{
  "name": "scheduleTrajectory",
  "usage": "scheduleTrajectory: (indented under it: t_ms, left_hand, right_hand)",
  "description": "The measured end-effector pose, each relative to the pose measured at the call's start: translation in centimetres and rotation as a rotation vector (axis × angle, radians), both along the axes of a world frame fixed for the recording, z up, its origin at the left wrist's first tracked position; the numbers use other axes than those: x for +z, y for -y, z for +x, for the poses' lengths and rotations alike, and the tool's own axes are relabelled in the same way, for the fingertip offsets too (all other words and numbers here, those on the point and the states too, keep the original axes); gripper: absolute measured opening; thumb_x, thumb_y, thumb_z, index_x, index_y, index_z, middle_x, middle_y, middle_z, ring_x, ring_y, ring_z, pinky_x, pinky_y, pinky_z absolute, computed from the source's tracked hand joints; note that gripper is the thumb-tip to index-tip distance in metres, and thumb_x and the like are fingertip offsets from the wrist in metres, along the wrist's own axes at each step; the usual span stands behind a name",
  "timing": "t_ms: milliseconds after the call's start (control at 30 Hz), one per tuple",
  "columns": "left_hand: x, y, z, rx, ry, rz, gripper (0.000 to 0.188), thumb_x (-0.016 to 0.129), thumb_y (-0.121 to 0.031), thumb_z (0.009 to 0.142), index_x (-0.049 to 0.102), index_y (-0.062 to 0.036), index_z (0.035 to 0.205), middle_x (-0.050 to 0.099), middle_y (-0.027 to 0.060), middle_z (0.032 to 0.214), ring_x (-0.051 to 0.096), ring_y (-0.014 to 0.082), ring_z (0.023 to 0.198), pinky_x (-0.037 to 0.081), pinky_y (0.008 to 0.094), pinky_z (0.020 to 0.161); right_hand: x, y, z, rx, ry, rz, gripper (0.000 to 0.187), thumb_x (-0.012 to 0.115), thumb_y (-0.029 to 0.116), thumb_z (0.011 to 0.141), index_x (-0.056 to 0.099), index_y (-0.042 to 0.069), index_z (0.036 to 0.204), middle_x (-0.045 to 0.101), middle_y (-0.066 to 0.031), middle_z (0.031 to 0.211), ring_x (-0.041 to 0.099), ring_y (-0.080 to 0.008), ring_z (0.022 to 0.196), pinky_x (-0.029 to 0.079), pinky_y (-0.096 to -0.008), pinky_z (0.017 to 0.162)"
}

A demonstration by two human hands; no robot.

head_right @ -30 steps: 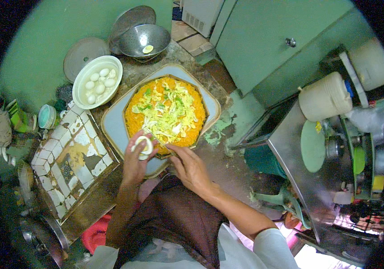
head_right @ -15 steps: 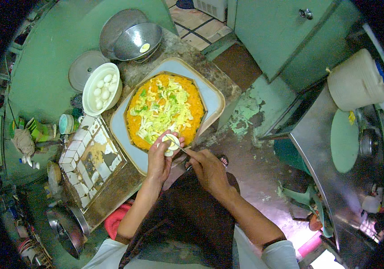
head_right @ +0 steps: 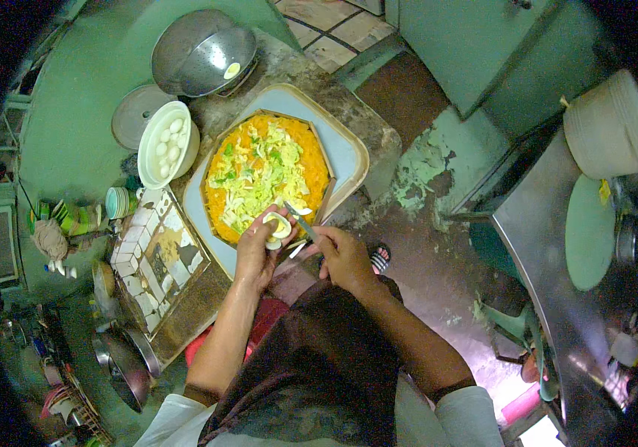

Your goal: The person assembles a layered casserole in a rectangular baking tray. They spread a yellow base layer, add shredded cabbage, and then slice and arrange boiled eggs over the top in a decorative pattern.

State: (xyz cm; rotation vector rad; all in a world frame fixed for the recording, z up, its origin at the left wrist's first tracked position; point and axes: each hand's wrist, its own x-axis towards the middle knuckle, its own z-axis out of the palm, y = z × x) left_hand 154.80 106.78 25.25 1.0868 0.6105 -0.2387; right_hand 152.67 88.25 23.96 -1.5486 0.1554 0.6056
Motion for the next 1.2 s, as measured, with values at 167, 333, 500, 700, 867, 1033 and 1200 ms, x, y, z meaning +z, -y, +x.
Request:
scheduleTrajectory:
  t_ms: [167,333,500,700,867,1033,1200]
  left_hand:
    - [0.6,-0.4,-1.1,0.056,0.020,-0.068,0.043,0.049,-0.003,0.098,0.041,0.0086,0.138,0.059,0.0191,0.124,0.064,0.0297,0.110,0.057,0.0369,0.094]
    - [0.8,-1.8,-2.2,-0.005,-0.038,-0.125,0.042,0.050,-0.004,0.098,0.041,0.0079,0.138,0.060,0.0188,0.124,0.065,0.0286,0.109,0.057,0.0379,0.094]
    - [0.7,-3.8,-1.7,-0.076,-0.053,-0.110,0.043,0.051,-0.004,0.099,0.041,0.0068,0.140,0.059,0.0167,0.125,0.065,0.0235,0.107,0.058,0.0377,0.095]
    - [0.6,-4.6,-1.4,-0.145,-0.025,-0.079,0.043,0.050,-0.005,0.100,0.040,0.0058,0.140,0.058,0.0159,0.126,0.062,0.0268,0.114,0.057,0.0383,0.095]
    - [0.8,-6.1,-2.6,-0.157,-0.070,-0.138,0.044,0.050,-0.004,0.099,0.039,0.0058,0.141,0.059,0.0189,0.126,0.061,0.0307,0.117,0.057,0.0379,0.096]
    - [0.8,-8.0,-2.9,-0.188,-0.068,-0.107,0.040,0.050,-0.004,0.099,0.044,0.0062,0.138,0.060,0.0179,0.123,0.065,0.0270,0.108,0.057,0.0372,0.095]
    - [0.8,-8.8,-1.9,-0.263,-0.014,-0.013,0.043,0.051,-0.005,0.100,0.043,0.0058,0.141,0.059,0.0149,0.124,0.063,0.0231,0.109,0.057,0.0365,0.095]
  right_hand:
    - [1.5,-1.3,-3.7,-0.016,0.423,-0.115,0.031,0.056,0.010,0.097,0.061,0.002,0.127,0.067,-0.0119,0.094,0.063,-0.0188,0.077,0.050,-0.0306,0.070]
    - [-0.5,-2.8,-4.4,-0.064,0.507,-0.249,0.030,0.057,0.008,0.095,0.064,0.002,0.123,0.066,-0.0162,0.093,0.064,-0.0259,0.088,0.050,-0.0358,0.078]
    - [-0.6,-4.1,-3.6,-0.043,0.244,-0.201,0.028,0.054,0.012,0.099,0.063,0.001,0.123,0.068,-0.0118,0.096,0.064,-0.0168,0.072,0.050,-0.0299,0.066]
    - [1.6,-5.9,-4.8,-0.188,0.099,-0.014,0.028,0.053,0.014,0.096,0.061,0.002,0.120,0.071,-0.0143,0.091,0.068,-0.0259,0.077,0.053,-0.0399,0.069]
    - [0.9,-7.5,-8.0,-0.156,0.307,-0.123,0.028,0.057,0.014,0.094,0.062,0.003,0.119,0.067,-0.0173,0.103,0.067,-0.0265,0.089,0.052,-0.0392,0.077]
    - [-1.4,-8.8,-7.5,-0.183,0.469,-0.259,0.025,0.055,0.010,0.098,0.063,0.001,0.119,0.067,-0.0091,0.097,0.063,-0.0135,0.078,0.051,-0.0296,0.071]
    - [-0.2,-10.0,-6.2,-0.236,0.014,0.070,0.028,0.052,0.015,0.099,0.058,0.001,0.122,0.066,-0.0114,0.087,0.063,-0.0175,0.068,0.052,-0.0324,0.066]
